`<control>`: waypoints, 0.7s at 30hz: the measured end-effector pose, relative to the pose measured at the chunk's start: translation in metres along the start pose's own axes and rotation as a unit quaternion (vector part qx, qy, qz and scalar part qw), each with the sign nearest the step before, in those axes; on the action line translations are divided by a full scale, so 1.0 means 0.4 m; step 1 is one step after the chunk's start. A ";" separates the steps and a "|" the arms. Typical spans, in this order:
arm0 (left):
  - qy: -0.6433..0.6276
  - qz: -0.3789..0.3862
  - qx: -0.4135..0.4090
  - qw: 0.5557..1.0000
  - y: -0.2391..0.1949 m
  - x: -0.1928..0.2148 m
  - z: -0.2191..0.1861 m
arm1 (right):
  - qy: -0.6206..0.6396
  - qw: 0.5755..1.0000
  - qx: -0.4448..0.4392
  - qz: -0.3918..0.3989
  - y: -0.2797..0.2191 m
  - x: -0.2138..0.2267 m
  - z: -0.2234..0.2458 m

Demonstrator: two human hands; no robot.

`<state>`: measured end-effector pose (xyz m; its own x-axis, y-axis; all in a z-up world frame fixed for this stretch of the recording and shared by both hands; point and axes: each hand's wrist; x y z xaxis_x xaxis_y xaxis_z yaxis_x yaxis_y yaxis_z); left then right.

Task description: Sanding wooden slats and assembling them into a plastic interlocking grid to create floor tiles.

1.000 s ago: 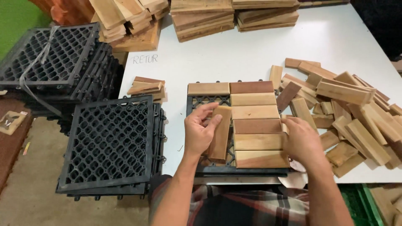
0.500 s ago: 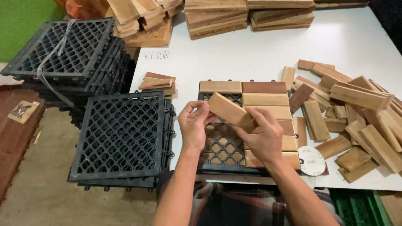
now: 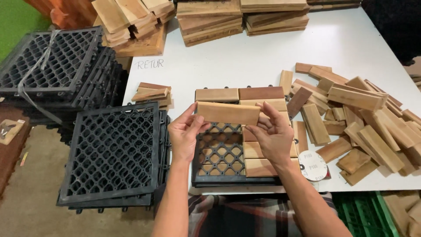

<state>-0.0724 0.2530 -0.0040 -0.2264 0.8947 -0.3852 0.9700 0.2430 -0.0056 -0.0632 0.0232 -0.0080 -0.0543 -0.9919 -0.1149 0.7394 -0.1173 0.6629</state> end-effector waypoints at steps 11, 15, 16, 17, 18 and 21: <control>0.083 0.082 -0.024 0.993 -0.021 0.005 -0.061 | -0.027 0.999 -0.031 0.027 -0.013 0.058 -0.077; 0.101 0.101 -0.030 0.989 -0.014 0.021 -0.051 | 0.012 0.994 -0.106 0.029 0.003 0.041 -0.020; 0.100 0.102 -0.031 0.989 -0.014 0.020 -0.055 | 0.011 0.994 -0.105 0.029 0.006 0.038 -0.017; 0.107 0.101 -0.033 0.989 -0.015 0.019 -0.058 | 0.004 0.995 -0.089 0.040 0.007 0.037 -0.013; 0.114 0.100 -0.036 0.988 -0.016 0.017 -0.062 | -0.002 0.996 -0.072 0.050 0.008 0.036 -0.010; 0.130 0.094 -0.045 0.986 -0.009 0.015 -0.071 | -0.029 0.995 -0.051 0.079 0.002 0.056 -0.045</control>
<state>-0.0799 0.2681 0.0200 -0.0686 0.9901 -0.1221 0.9880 0.0844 0.1291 -0.0517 0.0018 -0.0235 0.0320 -0.9990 0.0302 0.8056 0.0436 0.5909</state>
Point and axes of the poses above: each hand's wrist, its own y-axis towards the middle knuckle, its own x-axis out of the back of the hand, z = x × y, and after that the axes turned 10 degrees about x, right-handed
